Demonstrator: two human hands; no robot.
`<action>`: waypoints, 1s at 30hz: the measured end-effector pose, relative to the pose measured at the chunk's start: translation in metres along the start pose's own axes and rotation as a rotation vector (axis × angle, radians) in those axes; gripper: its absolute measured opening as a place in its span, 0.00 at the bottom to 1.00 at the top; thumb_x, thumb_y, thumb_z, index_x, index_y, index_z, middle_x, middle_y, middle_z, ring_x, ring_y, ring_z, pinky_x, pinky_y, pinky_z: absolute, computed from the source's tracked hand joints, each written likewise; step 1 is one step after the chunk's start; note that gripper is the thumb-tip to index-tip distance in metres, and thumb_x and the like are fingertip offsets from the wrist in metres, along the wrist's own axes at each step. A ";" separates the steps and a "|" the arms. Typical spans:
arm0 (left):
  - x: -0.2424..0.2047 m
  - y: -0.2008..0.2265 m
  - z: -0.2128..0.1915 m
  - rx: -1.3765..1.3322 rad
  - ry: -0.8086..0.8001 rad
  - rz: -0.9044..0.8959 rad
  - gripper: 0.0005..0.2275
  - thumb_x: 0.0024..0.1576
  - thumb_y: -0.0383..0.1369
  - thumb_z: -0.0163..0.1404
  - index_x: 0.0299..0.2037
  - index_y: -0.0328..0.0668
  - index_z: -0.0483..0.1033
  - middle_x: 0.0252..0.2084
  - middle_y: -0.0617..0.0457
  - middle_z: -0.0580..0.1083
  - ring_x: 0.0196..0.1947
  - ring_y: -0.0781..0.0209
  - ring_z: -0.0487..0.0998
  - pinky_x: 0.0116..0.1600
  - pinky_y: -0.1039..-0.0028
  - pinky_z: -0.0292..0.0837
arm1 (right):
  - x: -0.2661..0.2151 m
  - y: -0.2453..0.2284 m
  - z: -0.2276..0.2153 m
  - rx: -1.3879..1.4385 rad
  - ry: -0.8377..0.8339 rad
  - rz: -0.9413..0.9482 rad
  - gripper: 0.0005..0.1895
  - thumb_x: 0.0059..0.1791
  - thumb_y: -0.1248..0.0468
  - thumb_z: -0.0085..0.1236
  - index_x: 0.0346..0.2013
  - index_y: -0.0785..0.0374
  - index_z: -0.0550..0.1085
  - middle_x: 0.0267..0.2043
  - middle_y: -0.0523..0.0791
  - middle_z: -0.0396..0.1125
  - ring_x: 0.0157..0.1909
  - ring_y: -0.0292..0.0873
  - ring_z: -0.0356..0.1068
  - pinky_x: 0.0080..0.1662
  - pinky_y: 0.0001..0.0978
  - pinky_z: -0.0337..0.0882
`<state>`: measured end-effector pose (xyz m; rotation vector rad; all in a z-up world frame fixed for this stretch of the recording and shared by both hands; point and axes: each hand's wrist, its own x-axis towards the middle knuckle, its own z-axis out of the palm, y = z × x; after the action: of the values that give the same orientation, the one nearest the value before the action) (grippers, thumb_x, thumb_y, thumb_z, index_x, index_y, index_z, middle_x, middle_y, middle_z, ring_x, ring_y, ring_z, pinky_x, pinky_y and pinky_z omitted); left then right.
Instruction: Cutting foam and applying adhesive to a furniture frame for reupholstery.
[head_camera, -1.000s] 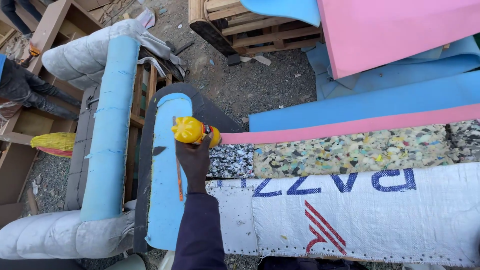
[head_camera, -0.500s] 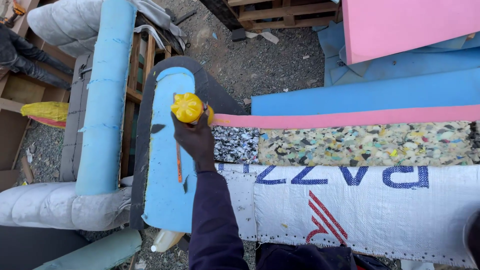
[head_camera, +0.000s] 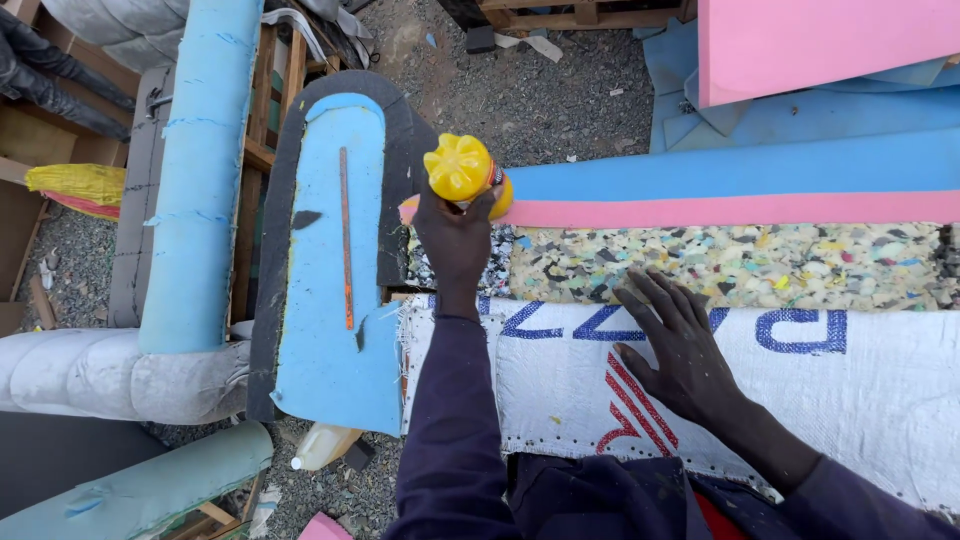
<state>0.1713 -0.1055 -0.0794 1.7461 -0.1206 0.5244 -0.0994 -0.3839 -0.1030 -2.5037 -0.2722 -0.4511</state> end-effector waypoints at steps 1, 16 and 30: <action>0.007 0.000 -0.016 0.001 -0.001 -0.008 0.41 0.58 0.26 0.85 0.83 0.39 0.78 0.68 0.29 0.88 0.73 0.19 0.86 0.71 0.27 0.88 | -0.002 0.006 0.003 0.000 -0.007 0.004 0.38 0.63 0.50 0.69 0.89 0.53 0.76 0.93 0.59 0.66 0.96 0.71 0.61 0.88 0.72 0.58; -0.002 0.041 0.002 0.016 0.052 0.190 0.30 0.59 0.27 0.86 0.69 0.35 0.85 0.55 0.31 0.91 0.63 0.24 0.93 0.65 0.34 0.90 | -0.008 0.029 0.013 -0.119 0.012 -0.120 0.41 0.66 0.42 0.62 0.94 0.50 0.72 0.97 0.53 0.63 0.99 0.62 0.57 0.89 0.63 0.56; -0.024 0.002 -0.027 0.147 0.082 0.318 0.25 0.64 0.28 0.82 0.68 0.27 0.87 0.54 0.31 0.91 0.60 0.26 0.94 0.71 0.39 0.87 | -0.012 0.029 0.020 -0.050 0.074 -0.131 0.35 0.62 0.46 0.70 0.82 0.57 0.81 0.90 0.57 0.71 0.95 0.65 0.65 0.87 0.64 0.63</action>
<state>0.1419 -0.0849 -0.0836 1.8555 -0.3115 0.8540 -0.0968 -0.3974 -0.1377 -2.5209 -0.4026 -0.6088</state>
